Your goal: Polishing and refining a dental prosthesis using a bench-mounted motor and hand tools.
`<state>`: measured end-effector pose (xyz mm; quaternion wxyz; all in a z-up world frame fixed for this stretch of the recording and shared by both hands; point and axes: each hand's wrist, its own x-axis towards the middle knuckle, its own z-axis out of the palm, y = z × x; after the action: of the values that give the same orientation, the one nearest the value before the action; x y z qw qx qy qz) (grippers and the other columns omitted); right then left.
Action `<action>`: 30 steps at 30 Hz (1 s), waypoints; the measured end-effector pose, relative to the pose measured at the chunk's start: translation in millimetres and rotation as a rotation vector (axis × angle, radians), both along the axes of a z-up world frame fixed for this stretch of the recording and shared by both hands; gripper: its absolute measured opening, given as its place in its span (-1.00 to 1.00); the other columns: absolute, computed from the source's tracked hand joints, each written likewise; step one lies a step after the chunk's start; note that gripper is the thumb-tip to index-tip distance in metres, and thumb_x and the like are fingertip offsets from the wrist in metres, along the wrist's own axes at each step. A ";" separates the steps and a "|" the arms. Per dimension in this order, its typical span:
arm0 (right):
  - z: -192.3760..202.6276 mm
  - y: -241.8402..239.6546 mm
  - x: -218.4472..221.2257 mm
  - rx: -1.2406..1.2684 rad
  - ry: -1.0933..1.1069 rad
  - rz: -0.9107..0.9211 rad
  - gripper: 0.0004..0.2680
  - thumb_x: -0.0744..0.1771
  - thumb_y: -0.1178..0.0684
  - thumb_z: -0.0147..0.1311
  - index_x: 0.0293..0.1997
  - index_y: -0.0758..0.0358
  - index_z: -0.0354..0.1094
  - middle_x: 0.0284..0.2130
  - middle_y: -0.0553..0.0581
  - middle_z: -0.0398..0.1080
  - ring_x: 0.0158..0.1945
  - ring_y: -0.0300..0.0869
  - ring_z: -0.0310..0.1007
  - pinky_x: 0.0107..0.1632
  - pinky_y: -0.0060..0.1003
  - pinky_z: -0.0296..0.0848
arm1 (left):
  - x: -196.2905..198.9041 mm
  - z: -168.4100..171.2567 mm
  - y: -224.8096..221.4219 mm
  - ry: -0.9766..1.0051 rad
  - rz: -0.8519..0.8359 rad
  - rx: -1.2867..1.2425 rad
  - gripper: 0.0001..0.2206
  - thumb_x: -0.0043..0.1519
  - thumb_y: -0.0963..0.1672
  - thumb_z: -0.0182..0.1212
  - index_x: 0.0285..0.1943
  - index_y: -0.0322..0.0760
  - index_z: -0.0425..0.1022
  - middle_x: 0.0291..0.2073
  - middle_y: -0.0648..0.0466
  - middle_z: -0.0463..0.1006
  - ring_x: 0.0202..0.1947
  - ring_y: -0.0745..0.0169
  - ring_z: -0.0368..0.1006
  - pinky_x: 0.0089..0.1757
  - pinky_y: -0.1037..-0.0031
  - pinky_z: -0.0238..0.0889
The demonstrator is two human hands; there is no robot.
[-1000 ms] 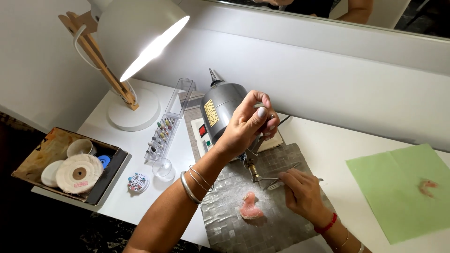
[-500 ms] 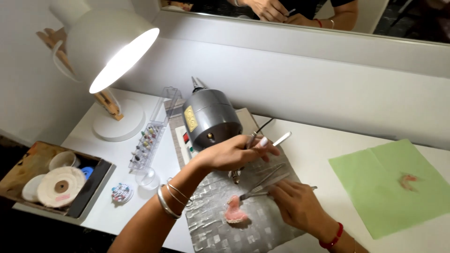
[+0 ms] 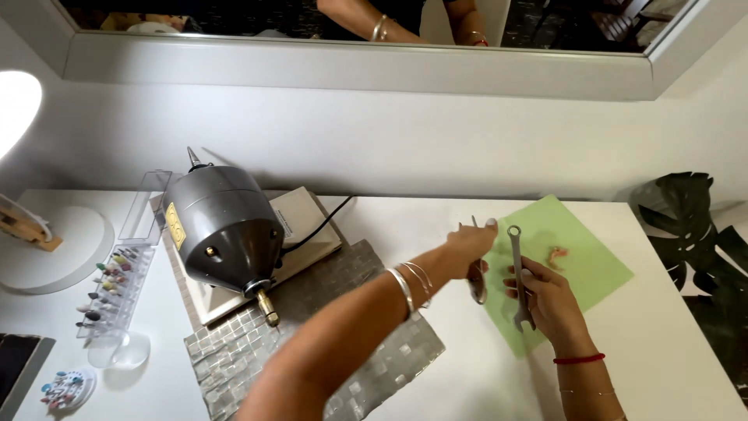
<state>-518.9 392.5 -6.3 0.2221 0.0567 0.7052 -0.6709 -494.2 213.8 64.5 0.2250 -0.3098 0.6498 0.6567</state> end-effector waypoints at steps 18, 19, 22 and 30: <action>-39.8 12.2 9.8 0.259 0.504 0.035 -0.67 0.39 0.10 -0.12 0.33 0.38 0.20 0.48 0.27 0.00 0.37 0.10 0.21 0.24 -0.07 0.32 | 58.0 -28.2 49.4 0.427 -0.168 -0.157 -0.20 0.21 0.19 -0.27 0.43 -0.53 0.16 0.58 -0.35 -0.26 0.54 -0.26 -0.12 0.25 -0.04 0.06; -29.6 0.8 20.8 0.345 0.772 0.100 -0.67 0.38 0.13 -0.05 0.31 0.45 0.21 0.41 0.37 0.09 0.40 0.12 0.19 0.25 -0.03 0.30 | 73.5 -35.4 45.5 0.500 -0.145 -0.193 -0.27 0.21 0.15 -0.21 0.40 -0.45 0.21 0.58 -0.29 -0.16 0.57 -0.13 -0.16 0.28 0.07 0.00; -17.1 -37.9 38.8 0.435 1.069 0.339 -0.63 0.39 0.05 -0.05 0.32 0.50 0.20 0.34 0.44 0.21 0.42 0.15 0.17 0.33 0.01 0.19 | 135.4 -55.5 25.7 0.685 -0.048 -0.328 -0.39 0.25 0.07 -0.11 0.40 -0.37 0.25 0.51 -0.27 0.07 0.54 -0.09 -0.07 0.30 0.12 -0.04; -62.4 -106.6 51.1 1.009 0.894 0.968 -0.35 0.40 -0.43 -0.51 0.56 0.30 -0.44 0.55 0.31 -0.50 0.60 0.04 -0.59 0.51 0.00 -0.53 | 335.5 -114.4 -29.1 0.772 0.371 -0.472 -0.61 0.27 -0.03 0.27 0.27 -0.16 0.52 0.27 0.05 0.55 0.32 0.20 0.43 0.02 0.39 0.51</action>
<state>-467.9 285.9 -68.8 0.1331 -0.4324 0.8896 -0.0636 -158.7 184.6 -49.9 -0.2295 -0.1967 0.7507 0.5874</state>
